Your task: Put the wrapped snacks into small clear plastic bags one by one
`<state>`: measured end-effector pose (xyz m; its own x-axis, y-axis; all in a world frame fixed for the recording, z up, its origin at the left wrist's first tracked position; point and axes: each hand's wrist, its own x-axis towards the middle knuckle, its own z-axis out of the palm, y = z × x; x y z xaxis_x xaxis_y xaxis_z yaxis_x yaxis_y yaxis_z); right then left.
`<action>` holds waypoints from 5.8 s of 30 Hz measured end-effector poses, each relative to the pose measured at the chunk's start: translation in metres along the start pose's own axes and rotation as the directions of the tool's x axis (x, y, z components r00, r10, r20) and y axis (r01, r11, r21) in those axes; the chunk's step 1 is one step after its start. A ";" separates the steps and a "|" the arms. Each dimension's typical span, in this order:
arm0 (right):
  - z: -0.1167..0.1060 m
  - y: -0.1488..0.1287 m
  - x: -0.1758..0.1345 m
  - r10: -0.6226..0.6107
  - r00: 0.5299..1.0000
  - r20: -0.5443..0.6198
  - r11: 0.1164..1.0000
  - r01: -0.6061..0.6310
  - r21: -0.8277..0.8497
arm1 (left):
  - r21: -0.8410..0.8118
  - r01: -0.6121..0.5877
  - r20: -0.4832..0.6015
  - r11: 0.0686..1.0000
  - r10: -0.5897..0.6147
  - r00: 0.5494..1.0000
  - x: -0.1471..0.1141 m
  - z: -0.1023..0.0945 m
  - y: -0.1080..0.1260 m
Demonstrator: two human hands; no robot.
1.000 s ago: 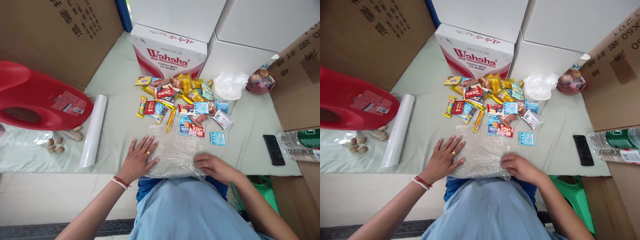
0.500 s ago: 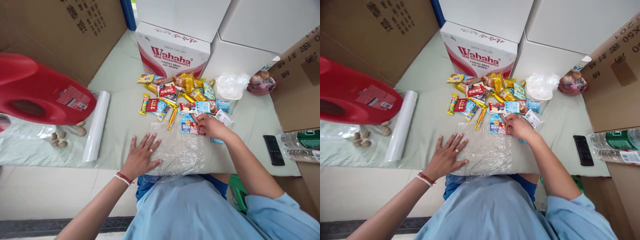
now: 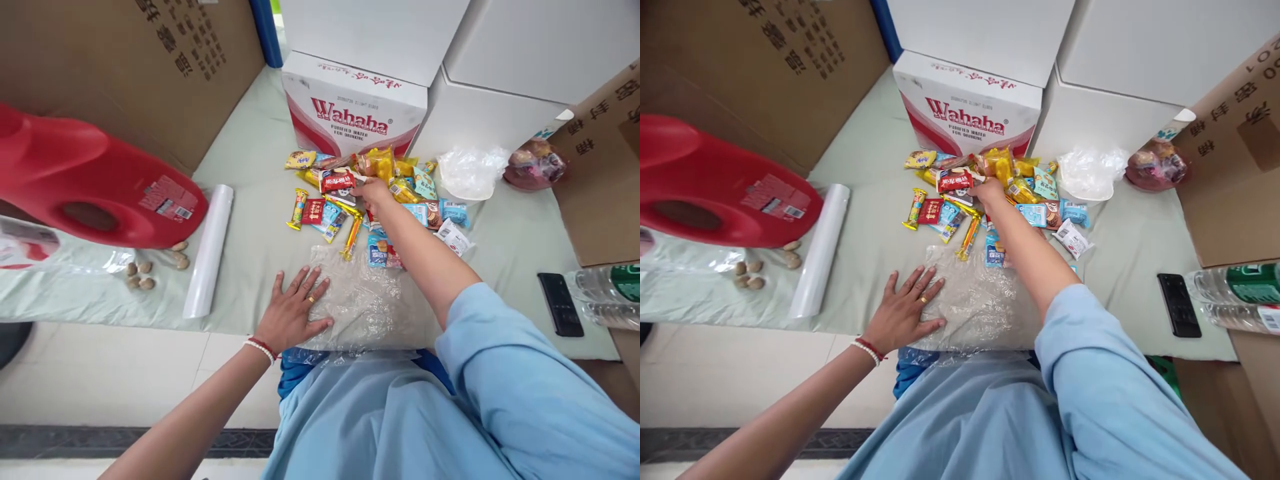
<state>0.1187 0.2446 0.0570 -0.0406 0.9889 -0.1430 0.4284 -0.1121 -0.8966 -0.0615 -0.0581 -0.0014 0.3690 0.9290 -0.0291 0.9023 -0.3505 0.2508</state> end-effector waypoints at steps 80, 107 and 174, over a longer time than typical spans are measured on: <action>-0.134 0.089 -0.180 -0.394 0.909 0.136 0.665 0.384 -0.640 | -0.085 0.005 -0.072 0.996 -0.012 0.997 0.000 0.001 0.002; -0.069 0.039 -0.116 -0.052 0.959 0.279 0.989 0.010 0.148 | -0.117 0.012 -0.077 0.993 -0.021 0.997 0.001 0.003 0.000; -0.134 0.094 -0.186 -0.322 0.844 0.430 0.625 0.530 -0.573 | -0.233 -0.200 -0.119 0.952 0.177 0.977 -0.061 -0.010 -0.004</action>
<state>0.2877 0.0633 0.0550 -0.5599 0.8285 -0.0122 0.7633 0.5101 -0.3964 -0.0901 -0.1116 0.0094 0.4936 0.8598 0.1308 0.7329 -0.4922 0.4697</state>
